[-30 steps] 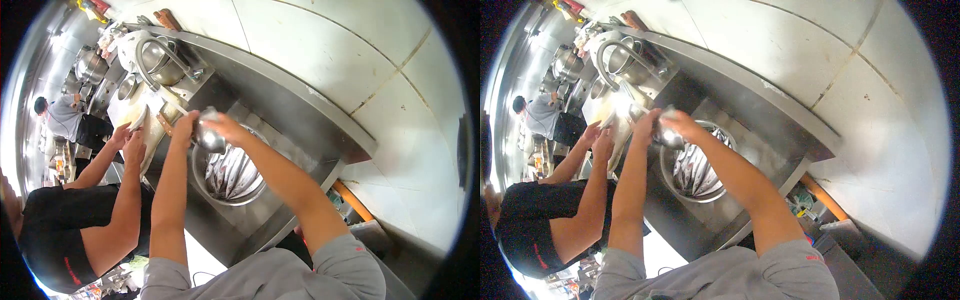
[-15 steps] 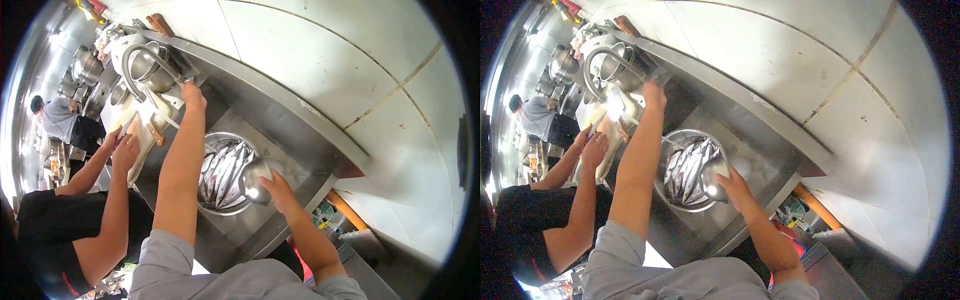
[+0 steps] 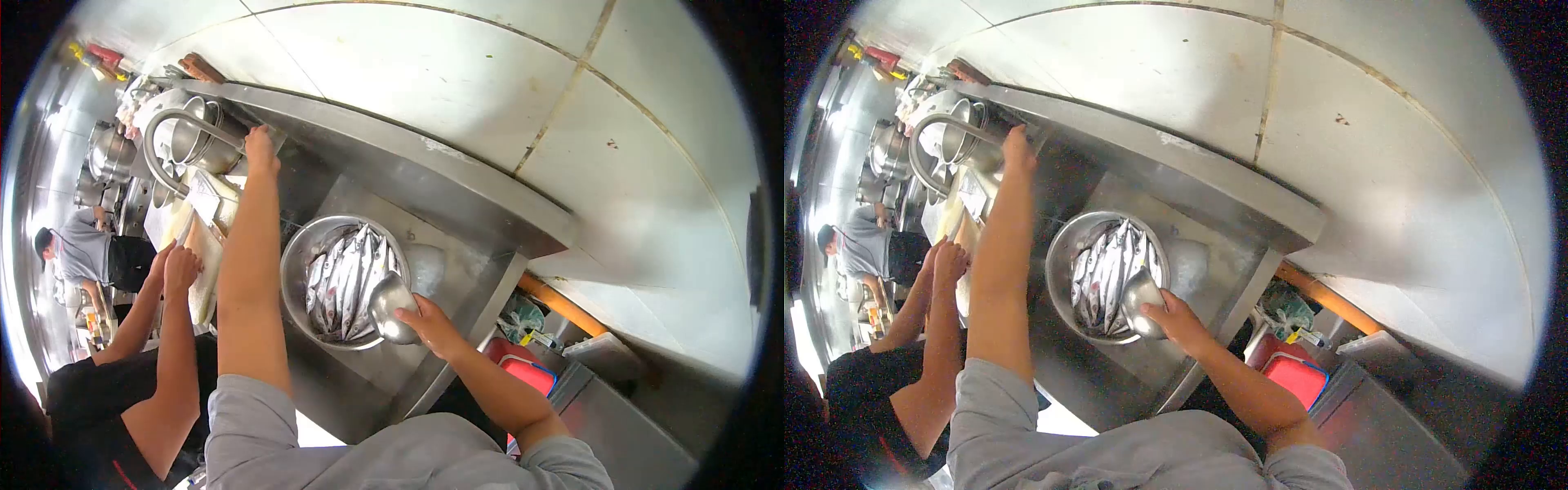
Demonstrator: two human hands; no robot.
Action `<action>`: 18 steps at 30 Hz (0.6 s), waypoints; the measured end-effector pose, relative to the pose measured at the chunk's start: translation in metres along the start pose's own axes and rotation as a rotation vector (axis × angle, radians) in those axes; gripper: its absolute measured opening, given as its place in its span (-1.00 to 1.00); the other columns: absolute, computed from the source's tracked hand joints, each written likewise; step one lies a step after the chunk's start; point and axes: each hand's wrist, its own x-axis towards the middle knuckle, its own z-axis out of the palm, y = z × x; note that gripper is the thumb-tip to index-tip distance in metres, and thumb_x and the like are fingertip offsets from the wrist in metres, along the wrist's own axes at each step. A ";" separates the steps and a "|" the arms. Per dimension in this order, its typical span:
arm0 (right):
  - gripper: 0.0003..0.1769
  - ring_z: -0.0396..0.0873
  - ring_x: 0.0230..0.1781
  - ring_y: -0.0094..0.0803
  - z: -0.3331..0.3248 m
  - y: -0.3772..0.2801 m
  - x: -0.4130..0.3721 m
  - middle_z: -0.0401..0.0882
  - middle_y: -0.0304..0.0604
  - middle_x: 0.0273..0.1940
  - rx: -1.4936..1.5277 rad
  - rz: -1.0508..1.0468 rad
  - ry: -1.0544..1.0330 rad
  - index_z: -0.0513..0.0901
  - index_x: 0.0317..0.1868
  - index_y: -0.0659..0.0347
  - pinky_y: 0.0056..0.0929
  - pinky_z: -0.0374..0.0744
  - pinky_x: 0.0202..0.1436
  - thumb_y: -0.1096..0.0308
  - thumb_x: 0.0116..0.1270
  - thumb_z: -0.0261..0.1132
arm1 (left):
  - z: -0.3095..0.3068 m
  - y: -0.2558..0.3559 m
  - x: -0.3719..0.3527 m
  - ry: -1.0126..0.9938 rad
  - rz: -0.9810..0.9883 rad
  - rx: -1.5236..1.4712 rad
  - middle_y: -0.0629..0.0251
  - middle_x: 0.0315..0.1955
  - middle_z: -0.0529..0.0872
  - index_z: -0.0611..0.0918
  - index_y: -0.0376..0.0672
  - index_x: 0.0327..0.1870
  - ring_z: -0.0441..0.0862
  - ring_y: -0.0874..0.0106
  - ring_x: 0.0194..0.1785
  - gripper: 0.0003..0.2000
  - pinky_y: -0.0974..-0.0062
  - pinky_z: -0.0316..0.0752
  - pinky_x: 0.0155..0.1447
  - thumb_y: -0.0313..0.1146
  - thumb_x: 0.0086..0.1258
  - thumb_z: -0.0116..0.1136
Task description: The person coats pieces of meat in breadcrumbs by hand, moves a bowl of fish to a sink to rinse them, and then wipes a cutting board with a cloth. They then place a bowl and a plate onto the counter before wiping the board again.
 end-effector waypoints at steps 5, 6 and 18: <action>-0.52 0.51 -0.05 -0.50 -0.003 0.010 -0.010 0.56 -0.19 -0.03 -0.063 -0.016 0.049 0.42 0.16 0.33 -0.47 0.48 0.06 0.24 0.34 0.27 | -0.023 -0.019 0.037 -0.247 -0.030 -0.204 0.17 0.10 0.47 0.50 -0.22 0.10 0.41 0.21 0.12 -0.61 0.27 0.33 0.19 -0.23 0.30 0.10; -0.53 0.51 -0.05 -0.50 -0.004 0.015 -0.009 0.56 -0.19 -0.03 -0.082 -0.036 0.060 0.43 0.16 0.32 -0.47 0.48 0.06 0.24 0.34 0.26 | -0.025 -0.015 0.028 -0.303 -0.050 -0.265 0.24 -0.02 0.57 0.54 -0.20 0.04 0.50 0.21 0.00 -0.65 0.28 0.42 0.11 -0.24 0.29 0.15; -0.53 0.46 0.09 -0.42 -0.004 -0.043 -0.012 0.52 -0.15 0.09 0.218 -0.301 0.064 0.37 0.20 0.27 -0.42 0.39 0.20 0.30 0.34 0.23 | -0.111 -0.085 -0.359 -0.283 -0.298 -0.159 0.33 0.14 0.52 0.50 -0.11 0.18 0.38 0.36 0.21 -0.49 0.25 0.28 0.17 -0.01 0.29 0.17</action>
